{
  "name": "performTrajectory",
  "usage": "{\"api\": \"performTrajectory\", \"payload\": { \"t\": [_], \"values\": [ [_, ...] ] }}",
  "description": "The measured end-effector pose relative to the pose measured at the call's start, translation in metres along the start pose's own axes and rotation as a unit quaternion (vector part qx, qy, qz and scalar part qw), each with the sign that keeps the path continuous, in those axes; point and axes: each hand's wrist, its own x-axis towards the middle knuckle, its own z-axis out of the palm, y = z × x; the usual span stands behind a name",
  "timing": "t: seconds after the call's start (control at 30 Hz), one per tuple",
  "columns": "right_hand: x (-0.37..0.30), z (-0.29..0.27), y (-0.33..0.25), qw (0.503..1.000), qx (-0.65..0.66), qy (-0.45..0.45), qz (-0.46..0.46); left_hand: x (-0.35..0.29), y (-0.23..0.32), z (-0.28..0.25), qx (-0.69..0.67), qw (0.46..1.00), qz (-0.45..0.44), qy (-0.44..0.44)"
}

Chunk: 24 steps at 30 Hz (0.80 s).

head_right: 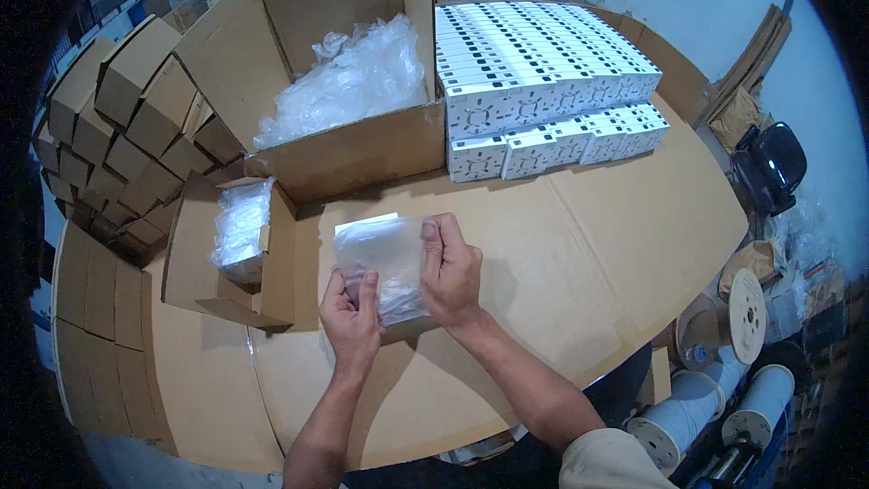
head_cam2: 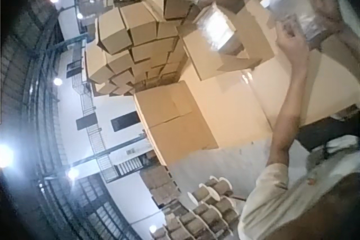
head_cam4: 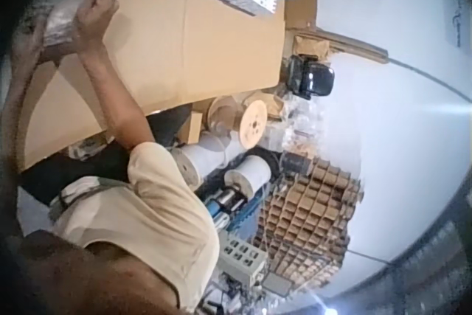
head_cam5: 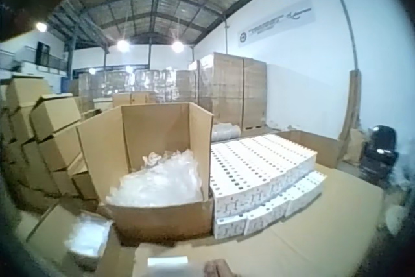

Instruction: Packing small white electronics boxes into individual plastic bags and placing them into a larger shipping carton.

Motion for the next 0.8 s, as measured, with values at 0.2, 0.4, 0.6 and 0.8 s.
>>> {"api": "performTrajectory", "payload": {
  "t": [0.2,0.4,0.6,0.8],
  "values": [
    [0.007,-0.006,0.001,0.999,-0.031,0.005,-0.039,0.009,-0.003,-0.015,0.21,0.944,0.254,0.026],
    [0.009,-0.011,0.001,0.996,-0.06,-0.004,-0.066,0.01,-0.001,-0.019,0.29,0.927,0.237,0.018],
    [0.005,-0.005,-0.002,0.994,-0.045,-0.009,-0.096,0.007,0.002,0.002,0.008,0.998,0.063,0.027],
    [-0.01,0.01,-0.009,0.989,0.088,-0.077,0.089,0.005,0.001,0.002,0.013,0.995,0.073,0.072]
  ]
}}
